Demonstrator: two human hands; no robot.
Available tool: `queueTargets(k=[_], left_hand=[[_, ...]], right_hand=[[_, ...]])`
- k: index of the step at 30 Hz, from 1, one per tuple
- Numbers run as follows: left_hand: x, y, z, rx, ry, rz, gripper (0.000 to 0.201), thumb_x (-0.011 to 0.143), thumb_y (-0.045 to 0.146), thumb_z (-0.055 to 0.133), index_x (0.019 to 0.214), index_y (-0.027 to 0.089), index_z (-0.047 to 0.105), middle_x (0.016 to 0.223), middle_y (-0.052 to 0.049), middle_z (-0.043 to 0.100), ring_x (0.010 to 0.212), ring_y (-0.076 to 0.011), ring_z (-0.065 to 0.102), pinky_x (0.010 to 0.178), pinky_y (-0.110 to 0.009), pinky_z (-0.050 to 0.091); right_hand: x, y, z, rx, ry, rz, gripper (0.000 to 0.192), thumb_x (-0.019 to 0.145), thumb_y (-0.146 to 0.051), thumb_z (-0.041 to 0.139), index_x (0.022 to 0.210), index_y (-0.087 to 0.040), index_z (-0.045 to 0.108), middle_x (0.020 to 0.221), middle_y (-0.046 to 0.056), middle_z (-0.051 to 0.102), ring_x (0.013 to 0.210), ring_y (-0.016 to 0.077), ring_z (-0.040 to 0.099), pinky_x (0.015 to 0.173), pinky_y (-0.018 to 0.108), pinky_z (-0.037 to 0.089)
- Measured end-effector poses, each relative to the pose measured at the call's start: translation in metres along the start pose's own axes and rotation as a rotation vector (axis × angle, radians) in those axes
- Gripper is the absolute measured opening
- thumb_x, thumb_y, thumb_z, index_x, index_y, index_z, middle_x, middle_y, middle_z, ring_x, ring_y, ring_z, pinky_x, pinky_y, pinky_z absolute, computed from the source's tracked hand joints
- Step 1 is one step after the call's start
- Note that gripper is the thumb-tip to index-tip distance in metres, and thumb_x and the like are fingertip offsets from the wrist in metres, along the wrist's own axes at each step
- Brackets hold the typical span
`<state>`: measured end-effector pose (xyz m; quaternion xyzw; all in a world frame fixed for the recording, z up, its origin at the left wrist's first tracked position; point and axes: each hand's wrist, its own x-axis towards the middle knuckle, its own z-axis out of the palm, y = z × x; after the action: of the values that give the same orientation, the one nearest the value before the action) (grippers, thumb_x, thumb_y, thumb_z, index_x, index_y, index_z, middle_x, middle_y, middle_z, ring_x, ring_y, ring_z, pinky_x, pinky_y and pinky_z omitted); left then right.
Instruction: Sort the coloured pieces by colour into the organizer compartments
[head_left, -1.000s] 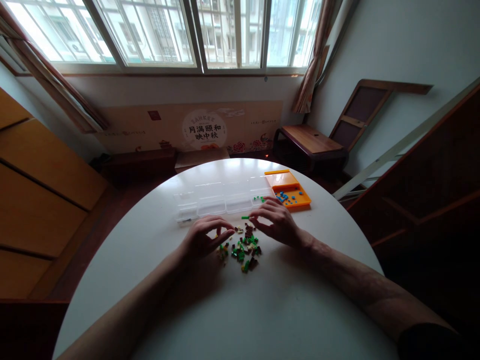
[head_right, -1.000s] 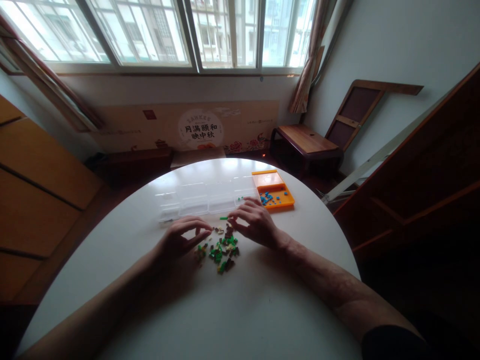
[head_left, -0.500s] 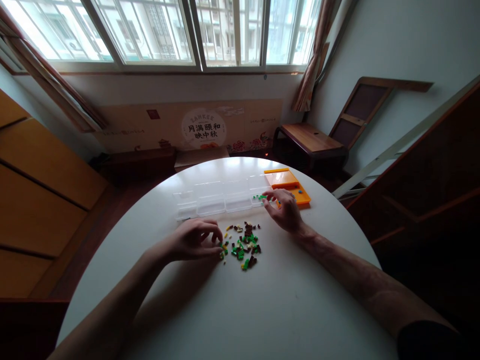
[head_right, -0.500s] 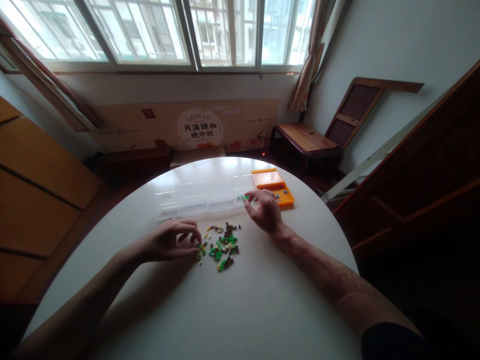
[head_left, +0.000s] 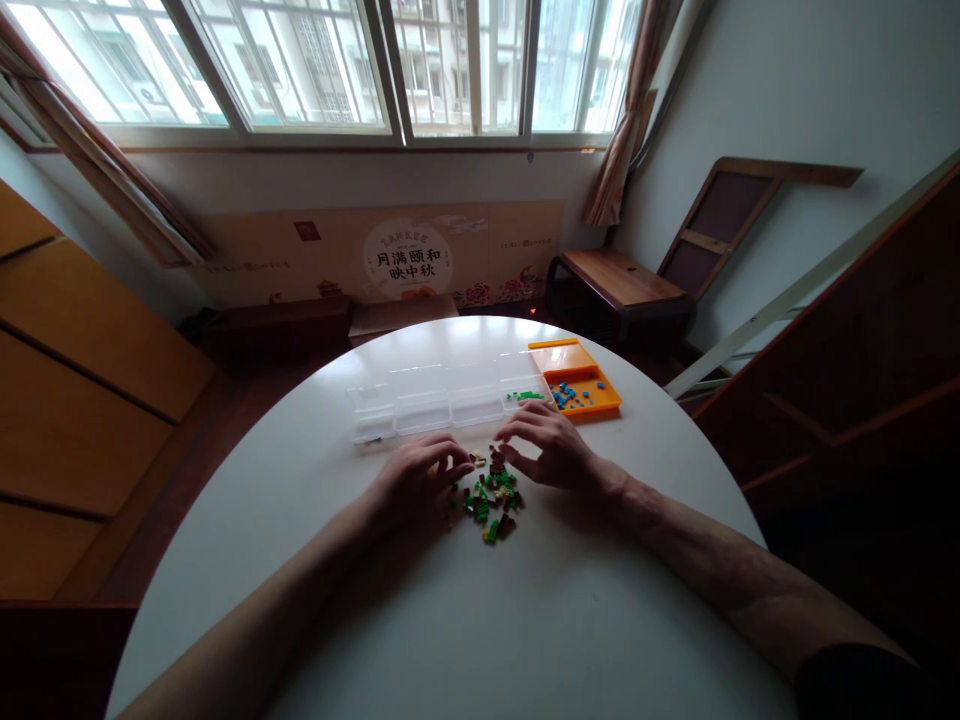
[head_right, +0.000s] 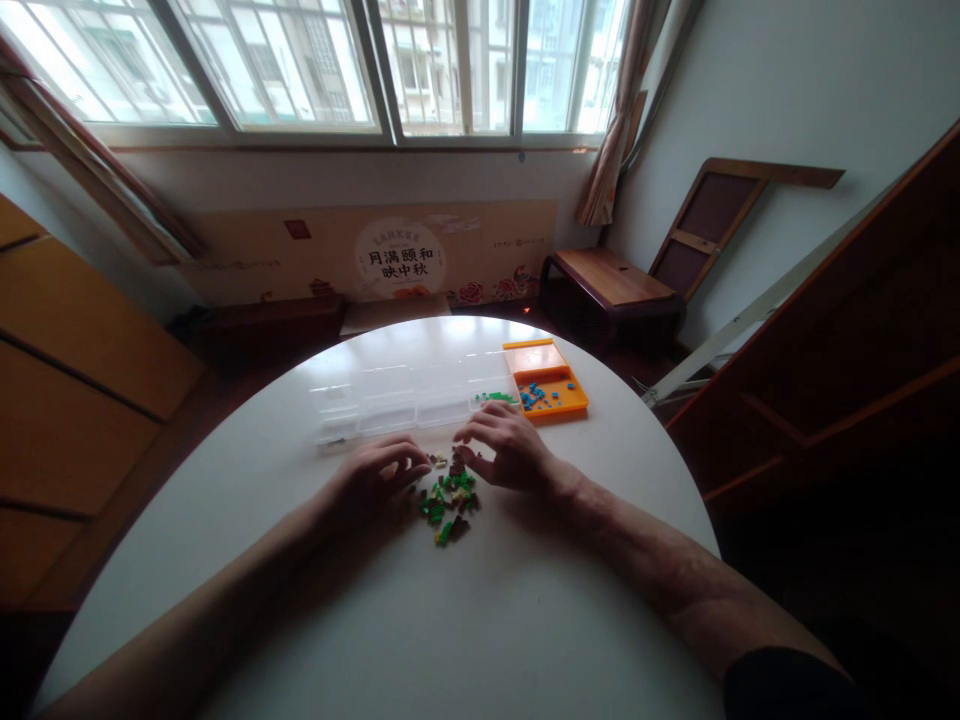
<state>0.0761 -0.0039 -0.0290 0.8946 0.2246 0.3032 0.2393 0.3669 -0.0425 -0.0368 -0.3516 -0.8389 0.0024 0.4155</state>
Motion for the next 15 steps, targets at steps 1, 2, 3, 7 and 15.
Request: queueTargets(k=[1, 2, 3, 7, 15], left_hand=[[0.000, 0.000, 0.002, -0.004, 0.000, -0.001, 0.023, 0.110, 0.036, 0.070, 0.097, 0.019, 0.078, 0.090, -0.005, 0.074, 0.076, -0.0138, 0.064, 0.073, -0.025, 0.051], [0.001, 0.000, 0.003, -0.018, 0.005, -0.009, 0.023, 0.110, 0.037, 0.070, 0.098, 0.019, 0.079, 0.090, -0.005, 0.075, 0.077, -0.0142, 0.064, 0.074, -0.025, 0.052], [0.001, 0.001, 0.003, -0.044, 0.013, -0.024, 0.024, 0.110, 0.038, 0.070, 0.100, 0.019, 0.079, 0.089, -0.005, 0.075, 0.076, -0.0143, 0.064, 0.073, -0.025, 0.052], [0.005, 0.008, 0.000, -0.197, 0.075, -0.170, 0.031, 0.108, 0.046, 0.072, 0.099, 0.017, 0.081, 0.081, -0.003, 0.073, 0.070, -0.0130, 0.061, 0.063, -0.022, 0.047], [0.008, 0.018, 0.012, -0.337, 0.075, -0.292, 0.030, 0.104, 0.045, 0.077, 0.102, 0.017, 0.083, 0.092, -0.005, 0.083, 0.080, -0.0162, 0.072, 0.072, -0.024, 0.055]], right_hand=[[0.001, -0.003, 0.002, 0.012, -0.037, -0.041, 0.006, 0.102, -0.025, 0.074, 0.107, -0.027, 0.076, 0.098, 0.003, 0.081, 0.098, 0.0248, 0.069, 0.101, 0.044, 0.055], [0.001, -0.006, 0.004, 0.022, -0.066, -0.074, 0.007, 0.101, -0.026, 0.075, 0.108, -0.027, 0.077, 0.097, 0.002, 0.081, 0.097, 0.0242, 0.069, 0.100, 0.043, 0.055], [0.002, -0.007, 0.006, 0.031, -0.085, -0.100, 0.008, 0.101, -0.027, 0.076, 0.109, -0.027, 0.077, 0.096, 0.002, 0.081, 0.096, 0.0235, 0.070, 0.100, 0.043, 0.056], [0.003, -0.009, 0.008, 0.043, -0.110, -0.137, 0.013, 0.100, -0.030, 0.082, 0.112, -0.029, 0.078, 0.097, 0.001, 0.081, 0.095, 0.0220, 0.070, 0.101, 0.041, 0.056], [0.002, -0.007, 0.005, 0.018, -0.082, -0.126, 0.015, 0.102, -0.039, 0.082, 0.111, -0.028, 0.079, 0.094, 0.002, 0.081, 0.094, 0.0230, 0.069, 0.097, 0.041, 0.055]])
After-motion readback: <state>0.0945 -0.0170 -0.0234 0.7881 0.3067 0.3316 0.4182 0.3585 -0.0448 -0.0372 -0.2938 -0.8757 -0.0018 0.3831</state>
